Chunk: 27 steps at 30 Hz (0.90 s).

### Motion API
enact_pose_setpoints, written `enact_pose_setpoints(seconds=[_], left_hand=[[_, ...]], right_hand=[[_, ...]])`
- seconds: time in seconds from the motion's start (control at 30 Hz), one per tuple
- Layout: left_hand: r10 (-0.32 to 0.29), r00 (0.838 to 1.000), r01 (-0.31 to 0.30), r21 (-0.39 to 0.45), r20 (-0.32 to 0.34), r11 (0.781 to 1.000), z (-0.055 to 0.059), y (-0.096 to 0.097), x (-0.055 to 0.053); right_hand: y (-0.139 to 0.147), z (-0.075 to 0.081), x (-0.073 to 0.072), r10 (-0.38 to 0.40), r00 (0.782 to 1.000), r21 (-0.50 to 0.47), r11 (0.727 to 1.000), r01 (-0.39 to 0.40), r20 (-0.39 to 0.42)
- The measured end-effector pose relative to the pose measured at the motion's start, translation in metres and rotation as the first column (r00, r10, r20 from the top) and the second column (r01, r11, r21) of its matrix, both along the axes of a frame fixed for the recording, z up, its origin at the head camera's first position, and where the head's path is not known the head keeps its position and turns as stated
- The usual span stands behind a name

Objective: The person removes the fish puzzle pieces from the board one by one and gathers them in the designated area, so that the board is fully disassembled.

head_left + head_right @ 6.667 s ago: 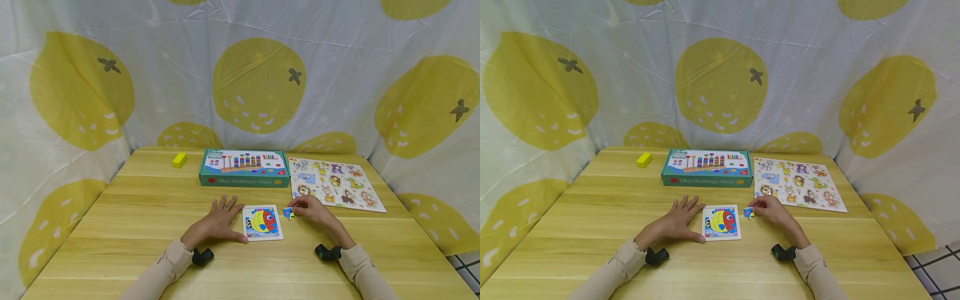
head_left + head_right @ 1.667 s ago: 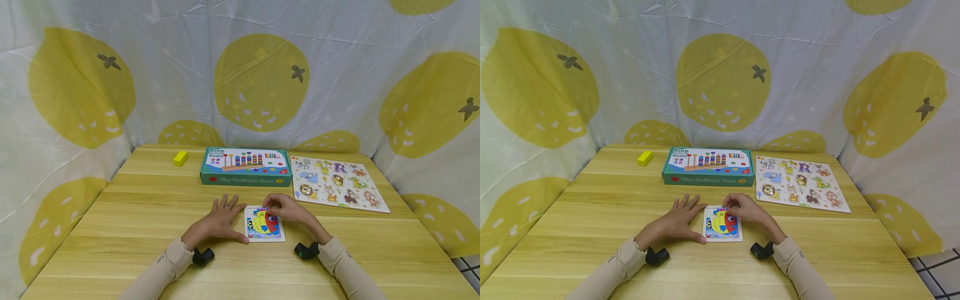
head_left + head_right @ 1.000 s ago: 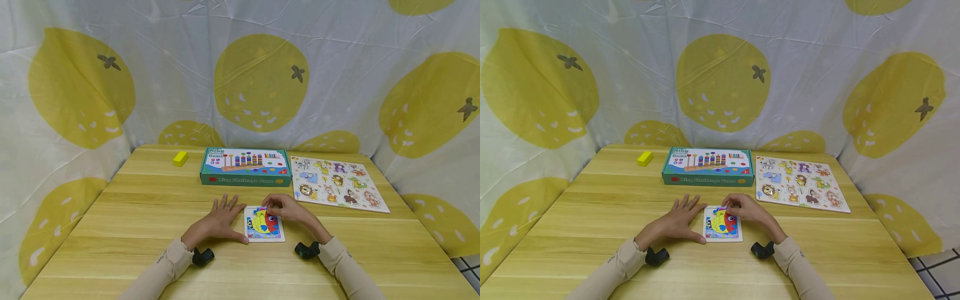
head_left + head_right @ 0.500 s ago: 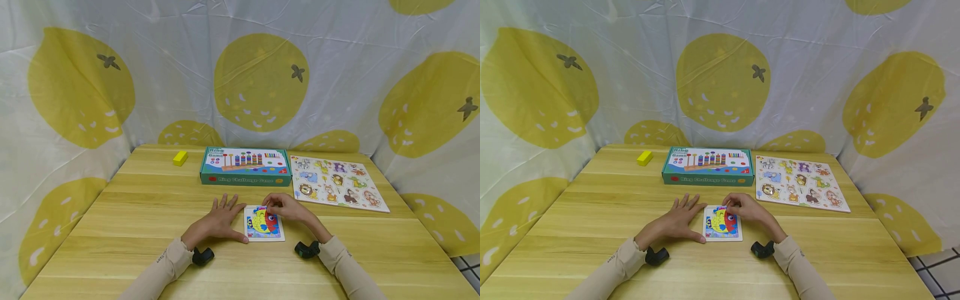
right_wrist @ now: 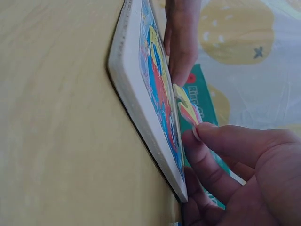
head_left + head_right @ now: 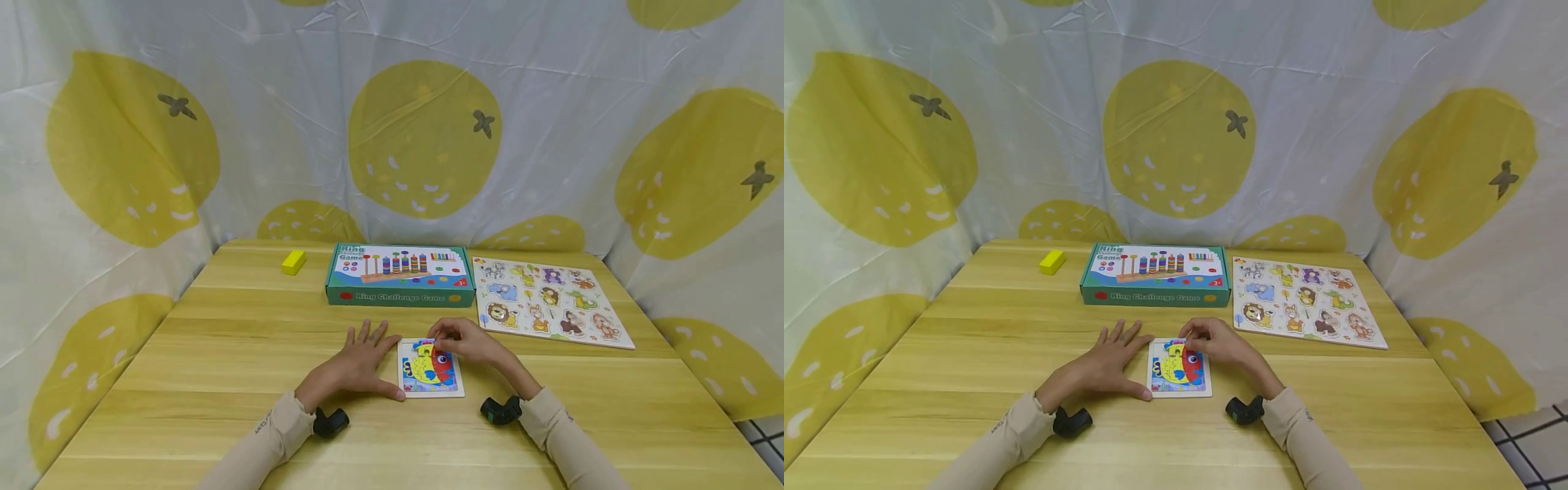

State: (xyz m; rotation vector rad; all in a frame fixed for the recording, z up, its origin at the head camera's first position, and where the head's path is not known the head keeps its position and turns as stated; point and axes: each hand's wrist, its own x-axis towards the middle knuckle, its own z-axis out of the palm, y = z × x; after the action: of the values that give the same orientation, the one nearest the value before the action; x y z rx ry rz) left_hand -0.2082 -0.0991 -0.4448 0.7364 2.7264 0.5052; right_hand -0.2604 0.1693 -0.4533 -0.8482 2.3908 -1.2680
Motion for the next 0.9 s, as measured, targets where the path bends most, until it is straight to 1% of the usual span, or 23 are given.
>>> enact_pose_setpoints(seconds=[0.1, 0.27, 0.33, 0.43, 0.5, 0.6, 0.73, 0.83, 0.9], left_hand=[[0.0, 1.0, 0.0, 0.001, 0.003, 1.0, 0.0, 0.0, 0.0], [-0.003, 1.0, 0.003, 0.0, 0.007, 1.0, 0.0, 0.0, -0.001], [-0.003, 1.0, 0.003, 0.007, 0.007, 1.0, 0.0, 0.0, -0.001], [0.0, 1.0, 0.0, 0.012, 0.011, 1.0, 0.001, 0.0, 0.0], [-0.002, 1.0, 0.002, 0.013, 0.007, 1.0, 0.001, 0.0, -0.001], [-0.004, 1.0, 0.004, 0.004, 0.008, 1.0, 0.0, 0.0, -0.001], [-0.005, 1.0, 0.005, 0.003, 0.006, 1.0, -0.001, 0.0, -0.001], [-0.003, 1.0, 0.003, 0.007, 0.005, 1.0, -0.001, 0.0, -0.002], [-0.001, 1.0, 0.001, 0.002, 0.006, 1.0, 0.0, 0.0, -0.001]], right_hand=[[0.0, 0.003, 0.0, -0.028, 1.0, -0.036, 0.999, 0.028, -0.01], [0.004, 0.016, 0.003, -0.085, 0.995, -0.105, 0.991, 0.079, -0.05], [0.008, 0.02, 0.004, -0.092, 0.995, -0.115, 0.99, 0.087, -0.043], [0.017, 0.023, 0.003, -0.097, 0.995, -0.129, 0.987, 0.095, -0.011], [0.025, 0.024, 0.004, -0.093, 0.996, -0.148, 0.985, 0.093, 0.008], [0.036, 0.024, 0.005, -0.084, 0.996, -0.177, 0.981, 0.085, 0.01], [0.053, 0.023, 0.008, -0.11, 0.994, -0.19, 0.976, 0.11, 0.007], [0.069, 0.021, 0.011, -0.148, 0.989, -0.171, 0.974, 0.15, 0.023], [0.08, 0.018, 0.012, -0.162, 0.986, -0.14, 0.976, 0.165, 0.035]])
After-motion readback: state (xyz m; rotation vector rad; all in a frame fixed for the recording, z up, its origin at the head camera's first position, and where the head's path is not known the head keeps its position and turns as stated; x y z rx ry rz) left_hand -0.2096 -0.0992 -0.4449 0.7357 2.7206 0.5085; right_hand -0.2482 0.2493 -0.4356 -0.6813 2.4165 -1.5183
